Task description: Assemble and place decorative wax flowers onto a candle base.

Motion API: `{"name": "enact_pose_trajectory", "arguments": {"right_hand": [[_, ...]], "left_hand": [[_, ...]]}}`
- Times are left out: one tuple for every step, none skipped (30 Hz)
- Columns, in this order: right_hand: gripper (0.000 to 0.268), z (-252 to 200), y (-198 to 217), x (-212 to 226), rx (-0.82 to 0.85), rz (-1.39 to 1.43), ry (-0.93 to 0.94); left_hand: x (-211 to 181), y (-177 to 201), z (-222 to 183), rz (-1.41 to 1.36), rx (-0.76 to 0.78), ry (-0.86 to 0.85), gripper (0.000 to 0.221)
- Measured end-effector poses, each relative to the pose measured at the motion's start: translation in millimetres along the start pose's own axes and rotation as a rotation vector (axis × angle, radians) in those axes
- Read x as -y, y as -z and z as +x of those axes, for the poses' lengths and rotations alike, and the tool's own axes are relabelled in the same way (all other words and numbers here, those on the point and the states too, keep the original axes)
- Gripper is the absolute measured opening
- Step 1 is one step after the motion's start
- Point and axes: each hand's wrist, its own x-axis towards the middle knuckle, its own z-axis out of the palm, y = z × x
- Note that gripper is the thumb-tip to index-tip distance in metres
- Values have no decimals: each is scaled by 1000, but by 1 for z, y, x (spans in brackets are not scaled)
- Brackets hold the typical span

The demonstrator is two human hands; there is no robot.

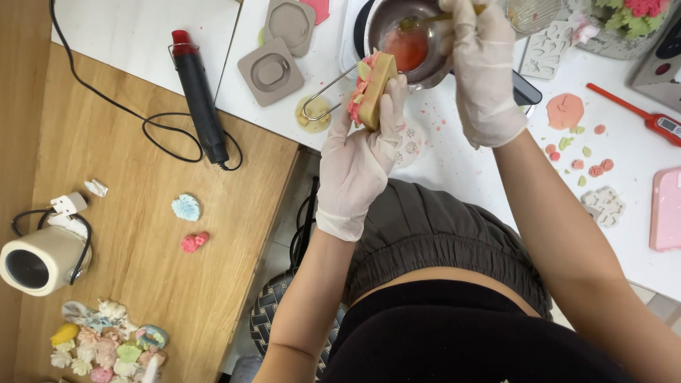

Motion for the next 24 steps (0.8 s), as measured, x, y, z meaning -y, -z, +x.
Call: {"name": "enact_pose_trajectory", "arguments": {"right_hand": [[19, -4, 5, 2, -2, -5, -3], [21, -7, 11, 4, -3, -15, 9], [22, -10, 17, 7, -6, -23, 25], [22, -10, 20, 4, -10, -26, 24], [22, -9, 22, 2, -3, -25, -4], [23, -9, 26, 0, 4, -23, -32], [23, -8, 26, -4, -2, -25, -34], [24, -6, 27, -7, -2, -31, -59], [26, -4, 28, -11, 1, -36, -85], [26, -3, 29, -13, -4, -37, -87], [26, -2, 31, -14, -15, 1, -99], [26, -2, 33, -16, -26, 39, -110], [26, -3, 35, -11, -27, 40, -112], [28, -4, 37, -6, -57, 78, -110], [29, -6, 38, -2, -85, 119, -108], [29, -10, 43, 3, -82, 123, -111], [34, -13, 48, 9, -100, 134, -74], [39, -17, 54, 15, -118, 146, -36], [39, -25, 56, 25, -118, 147, -37], [39, -33, 58, 34, -122, 179, -2], [39, -42, 61, 45, -129, 210, 33], [39, -49, 59, 56, -132, 210, 32], [41, -55, 58, 67, -140, 199, 77], [43, -62, 56, 78, -148, 189, 123]], "left_hand": [[-3, -3, 1, -5, -3, 1, 57], [-6, -6, 3, 43, -2, -22, 57], [-9, -10, 6, 94, -1, -42, 58], [-12, -13, 7, 92, -5, -38, 58], [-14, -16, 9, 99, -7, -30, 57], [-16, -18, 10, 107, -8, -22, 55], [-16, -21, 13, 105, -14, -19, 55], [-16, -24, 14, 100, -33, -25, 55], [-16, -26, 16, 96, -50, -32, 55], [-17, -28, 18, 94, -55, -30, 55], [-17, -29, 20, 110, -55, -31, 56], [-17, -30, 21, 125, -56, -31, 56], [-18, -30, 24, 125, -58, -32, 56], [-18, -30, 26, 118, -54, -22, 57], [-19, -31, 28, 113, -48, -16, 58], [-18, -32, 30, 116, -49, -21, 58], [-17, -32, 33, 119, -53, -10, 57], [-16, -33, 35, 122, -57, 2, 55], [-16, -33, 37, 122, -58, 0, 55], [-15, -32, 39, 150, -64, 7, 55], [-14, -31, 41, 176, -72, 15, 54], [-13, -30, 42, 176, -75, 16, 54], [-12, -29, 44, 202, -60, 37, 54], [-11, -28, 46, 227, -45, 58, 54]]}}
